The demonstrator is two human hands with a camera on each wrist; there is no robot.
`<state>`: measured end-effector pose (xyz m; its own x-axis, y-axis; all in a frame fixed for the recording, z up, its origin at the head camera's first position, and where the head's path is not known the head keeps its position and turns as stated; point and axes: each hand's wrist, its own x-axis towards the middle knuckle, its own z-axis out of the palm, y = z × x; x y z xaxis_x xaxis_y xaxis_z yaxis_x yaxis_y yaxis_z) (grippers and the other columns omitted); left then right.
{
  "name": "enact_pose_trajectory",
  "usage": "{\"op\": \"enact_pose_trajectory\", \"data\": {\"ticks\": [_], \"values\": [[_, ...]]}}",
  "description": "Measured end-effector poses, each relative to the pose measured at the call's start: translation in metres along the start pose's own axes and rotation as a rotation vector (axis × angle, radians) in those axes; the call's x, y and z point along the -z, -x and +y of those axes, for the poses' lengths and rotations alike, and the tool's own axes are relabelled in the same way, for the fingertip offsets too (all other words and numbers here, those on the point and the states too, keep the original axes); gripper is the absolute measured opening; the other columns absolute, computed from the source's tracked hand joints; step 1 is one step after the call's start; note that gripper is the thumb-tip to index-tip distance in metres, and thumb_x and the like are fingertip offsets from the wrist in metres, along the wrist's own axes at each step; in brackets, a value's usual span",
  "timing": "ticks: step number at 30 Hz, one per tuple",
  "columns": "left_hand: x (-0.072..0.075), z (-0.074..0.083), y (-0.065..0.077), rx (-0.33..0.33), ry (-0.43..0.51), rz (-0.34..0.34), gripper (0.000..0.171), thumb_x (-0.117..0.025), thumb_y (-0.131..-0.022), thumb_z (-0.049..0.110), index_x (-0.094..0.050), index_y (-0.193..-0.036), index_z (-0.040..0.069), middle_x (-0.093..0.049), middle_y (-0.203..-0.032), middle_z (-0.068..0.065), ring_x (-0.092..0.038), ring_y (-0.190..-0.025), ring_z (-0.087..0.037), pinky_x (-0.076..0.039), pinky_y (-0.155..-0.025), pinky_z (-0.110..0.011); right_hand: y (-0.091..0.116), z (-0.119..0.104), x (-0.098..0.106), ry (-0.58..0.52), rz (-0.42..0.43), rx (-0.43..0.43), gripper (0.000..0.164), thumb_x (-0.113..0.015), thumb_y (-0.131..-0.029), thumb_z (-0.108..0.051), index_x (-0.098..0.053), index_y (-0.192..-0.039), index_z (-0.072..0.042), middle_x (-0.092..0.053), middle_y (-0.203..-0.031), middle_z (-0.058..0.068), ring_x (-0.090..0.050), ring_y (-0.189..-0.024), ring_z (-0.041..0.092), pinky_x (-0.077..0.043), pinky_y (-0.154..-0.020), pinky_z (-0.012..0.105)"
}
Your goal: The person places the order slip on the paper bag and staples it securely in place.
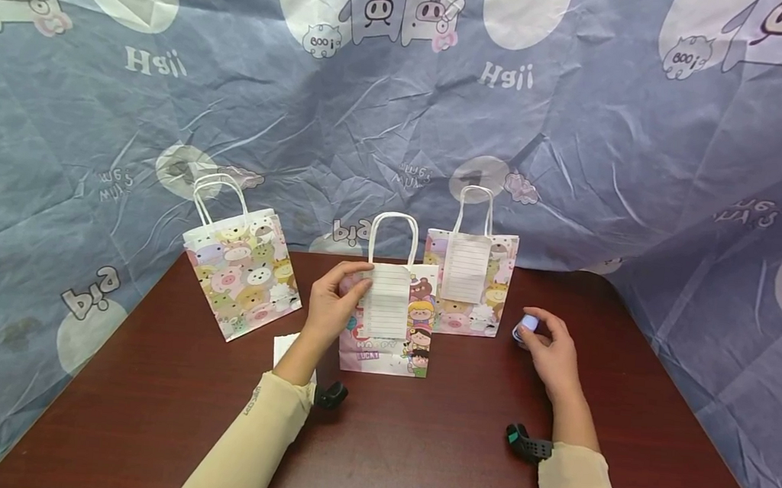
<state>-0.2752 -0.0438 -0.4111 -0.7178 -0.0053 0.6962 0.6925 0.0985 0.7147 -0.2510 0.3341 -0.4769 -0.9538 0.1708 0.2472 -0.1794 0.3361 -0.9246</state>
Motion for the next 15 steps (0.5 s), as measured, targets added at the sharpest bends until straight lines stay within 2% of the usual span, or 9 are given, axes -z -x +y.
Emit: {"op": "enact_pose_trajectory", "data": {"ticks": [3, 6, 10, 15], "values": [[0.001, -0.001, 0.000, -0.017, 0.005, -0.009, 0.021, -0.073, -0.090, 0.008, -0.074, -0.112, 0.009, -0.074, -0.105, -0.010, -0.062, -0.091, -0.011, -0.049, -0.073, -0.017, -0.001, 0.000, 0.001, -0.153, -0.006, -0.009, 0.047, -0.066, -0.096, -0.013, -0.052, -0.139, -0.003, -0.042, -0.121, -0.011, -0.066, -0.087, -0.006, -0.056, -0.073, 0.013], [0.002, 0.000, 0.000, -0.017, 0.005, -0.021, 0.021, -0.072, -0.091, 0.010, -0.074, -0.112, 0.010, -0.074, -0.106, -0.009, -0.062, -0.091, -0.010, -0.050, -0.071, -0.017, -0.002, 0.000, 0.002, -0.254, -0.004, -0.004, 0.045, -0.063, -0.098, -0.014, -0.052, -0.141, -0.003, -0.044, -0.123, -0.011, -0.063, -0.092, -0.002, -0.056, -0.074, 0.014], [0.002, -0.001, 0.000, -0.012, -0.005, -0.030, 0.021, -0.072, -0.092, 0.011, -0.073, -0.113, 0.011, -0.073, -0.106, -0.008, -0.062, -0.091, -0.008, -0.051, -0.071, -0.019, -0.003, -0.004, 0.002, -0.276, 0.023, 0.004, 0.044, -0.059, -0.101, -0.015, -0.051, -0.141, -0.001, -0.044, -0.127, -0.010, -0.058, -0.096, 0.002, -0.055, -0.076, 0.013], [0.002, -0.002, 0.000, -0.017, 0.001, -0.017, 0.021, -0.072, -0.091, 0.009, -0.074, -0.112, 0.010, -0.074, -0.106, -0.009, -0.063, -0.093, -0.009, -0.051, -0.075, -0.017, -0.003, -0.015, 0.000, -0.289, 0.054, 0.032, 0.041, -0.063, -0.098, -0.011, -0.055, -0.136, -0.001, -0.051, -0.123, -0.010, -0.061, -0.090, 0.001, -0.053, -0.075, 0.010]]}}
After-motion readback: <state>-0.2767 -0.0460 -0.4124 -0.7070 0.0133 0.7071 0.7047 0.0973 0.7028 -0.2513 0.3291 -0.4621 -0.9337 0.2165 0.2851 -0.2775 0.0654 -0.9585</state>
